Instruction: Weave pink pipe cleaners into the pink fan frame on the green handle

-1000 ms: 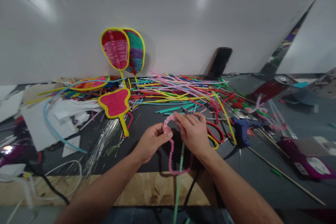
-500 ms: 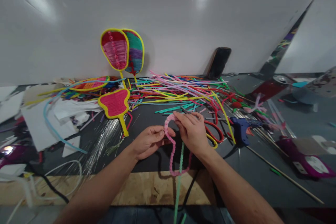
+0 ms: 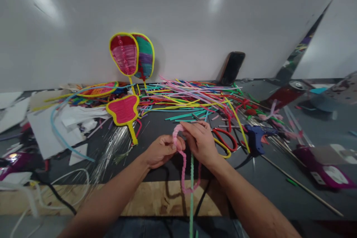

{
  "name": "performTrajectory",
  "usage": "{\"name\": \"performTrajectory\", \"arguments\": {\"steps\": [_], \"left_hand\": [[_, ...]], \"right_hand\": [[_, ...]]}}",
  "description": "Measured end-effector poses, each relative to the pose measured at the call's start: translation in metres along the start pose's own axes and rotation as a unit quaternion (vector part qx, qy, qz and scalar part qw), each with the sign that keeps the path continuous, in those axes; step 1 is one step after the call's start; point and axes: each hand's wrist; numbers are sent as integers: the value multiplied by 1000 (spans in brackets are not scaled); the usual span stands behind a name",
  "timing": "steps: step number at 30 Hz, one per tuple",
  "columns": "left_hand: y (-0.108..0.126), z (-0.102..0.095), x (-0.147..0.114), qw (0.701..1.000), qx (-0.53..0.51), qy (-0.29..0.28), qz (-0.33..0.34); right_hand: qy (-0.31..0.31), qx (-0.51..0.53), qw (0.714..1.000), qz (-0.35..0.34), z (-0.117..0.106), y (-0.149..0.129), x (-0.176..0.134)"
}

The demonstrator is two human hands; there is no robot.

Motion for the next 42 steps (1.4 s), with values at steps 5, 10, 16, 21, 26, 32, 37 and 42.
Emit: {"name": "performTrajectory", "arguments": {"steps": [5, 10, 16, 21, 26, 32, 37, 42], "left_hand": [[6, -5, 2, 999, -24, 21, -40], [6, -10, 0, 998, -23, -16, -56], [2, -8, 0, 998, -37, -41, -30], [-1, -1, -1, 996, -57, -67, -18], [-3, 0, -1, 996, -50, -77, -18], [26, -10, -2, 994, 14, -67, -85], [43, -12, -5, 990, 120, 38, -60], [30, -28, -7, 956, 275, 99, 32]], "right_hand": [[8, -14, 1000, 25, -3, 4, 1], [-5, 13, 1000, 4, -1, 2, 0], [-20, 36, 999, 5, 2, 1, -2], [-26, 49, 998, -1, 4, -3, -2], [-21, 63, 998, -18, 6, -3, -4], [-14, 5, 1000, 5, 4, 8, -3], [-68, -57, 996, 16, 7, -3, 1], [-141, -48, 988, -38, 8, -8, 18]]}}
Point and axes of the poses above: each hand's wrist, its own x-axis towards the middle knuckle, its own z-axis out of the palm, y = z × x, and after that the axes turned 9 degrees about -x, right-handed
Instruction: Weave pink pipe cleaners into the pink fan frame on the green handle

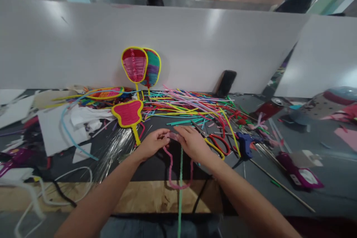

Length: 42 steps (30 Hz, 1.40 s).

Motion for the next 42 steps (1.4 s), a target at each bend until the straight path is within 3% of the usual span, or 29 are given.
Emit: {"name": "performTrajectory", "arguments": {"steps": [4, 6, 9, 13, 16, 19, 24, 27, 30, 33, 36, 38, 40, 42], "left_hand": [[-19, -10, 4, 997, 56, 50, 18], [-25, -14, 6, 997, 60, 48, 24], [-29, -16, 7, 997, 58, 33, 44], [-30, -16, 4, 996, 59, 28, 64], [-31, -16, 3, 996, 52, 31, 71], [-32, -16, 4, 996, 43, 30, 72], [-35, -17, 6, 995, 61, 21, 79], [-35, -16, 6, 989, 106, 29, 101], [-33, -16, 6, 977, 154, 48, 136], [-28, -19, 6, 959, 182, 88, 197], [-18, -24, 4, 928, 221, 185, 235], [-9, -24, -2, 901, 274, 233, 243], [-1, -16, -15, 878, 359, 203, 244], [0, 1, -33, 859, 444, 78, 243]], "right_hand": [[-50, -72, 994, 63, -8, 41, 31], [-57, -121, 984, 114, -8, 67, 50], [-49, -147, 979, 133, 1, 94, 78], [-42, -154, 977, 144, 17, 103, 103], [-32, -133, 980, 147, 15, 100, 112], [13, -96, 980, 174, -7, 100, 119], [136, 8, 971, 197, -73, 95, 124], [174, 81, 965, 180, -110, 79, 109], [177, 131, 963, 159, -132, 58, 77], [96, 85, 979, 157, -135, 41, 32], [-29, -45, 987, 153, -127, 33, -18], [-63, -101, 982, 144, -118, 32, -48], [-76, -133, 979, 132, -109, 33, -76], [-82, -138, 975, 152, -99, 34, -99]]}}
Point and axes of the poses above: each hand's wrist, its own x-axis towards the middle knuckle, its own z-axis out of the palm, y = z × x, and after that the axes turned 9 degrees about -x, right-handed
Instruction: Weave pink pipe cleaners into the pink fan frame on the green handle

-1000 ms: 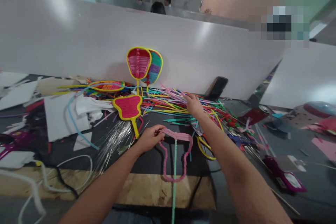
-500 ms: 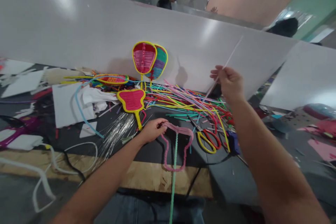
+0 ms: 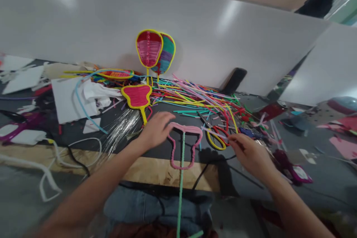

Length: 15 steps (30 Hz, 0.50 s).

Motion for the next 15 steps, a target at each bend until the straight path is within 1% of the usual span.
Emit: {"name": "performTrajectory", "arguments": {"steps": [1, 3, 5, 6, 7, 9, 12, 15], "left_hand": [[11, 3, -10, 997, 17, -70, 37], [31, 13, -31, 979, 37, -178, 89], [44, 22, -50, 958, 37, -254, 124], [48, 26, -58, 952, 43, -276, 128], [50, 29, -64, 948, 55, -286, 125], [50, 32, -71, 948, 82, -286, 111], [49, 33, -76, 956, 110, -257, 85], [52, 34, -76, 967, 112, -220, 59]], "right_hand": [[-4, 0, 1000, 11, 6, 2, -8], [-11, 5, 999, 31, 17, 2, -22], [-22, 17, 999, 38, 26, 0, -32], [-28, 24, 999, 38, 30, -3, -36], [-36, 31, 998, 35, 33, -5, -39], [-54, 41, 997, 30, 38, -12, -44], [-85, 69, 994, 29, 43, -21, -49], [-128, 121, 984, 9, 45, -27, -53]]}}
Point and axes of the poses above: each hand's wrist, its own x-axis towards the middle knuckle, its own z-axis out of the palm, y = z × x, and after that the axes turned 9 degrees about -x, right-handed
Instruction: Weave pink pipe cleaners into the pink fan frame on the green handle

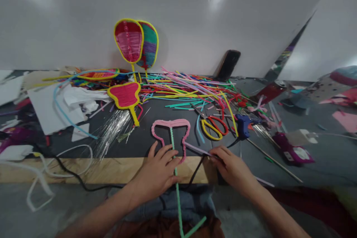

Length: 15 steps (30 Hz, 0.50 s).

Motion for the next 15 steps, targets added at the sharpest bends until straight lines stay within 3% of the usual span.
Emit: {"name": "performTrajectory", "arguments": {"steps": [4, 11, 15], "left_hand": [[8, -2, 6, 999, 1, 42, -25], [15, -1, 18, 995, 46, 71, -49], [5, -8, 19, 993, 27, 87, -75]], "right_hand": [[-36, 21, 999, -25, 4, -5, 1], [-107, -116, 987, -17, 1, -12, 10], [-94, -175, 980, -25, -5, -6, 9]]}}
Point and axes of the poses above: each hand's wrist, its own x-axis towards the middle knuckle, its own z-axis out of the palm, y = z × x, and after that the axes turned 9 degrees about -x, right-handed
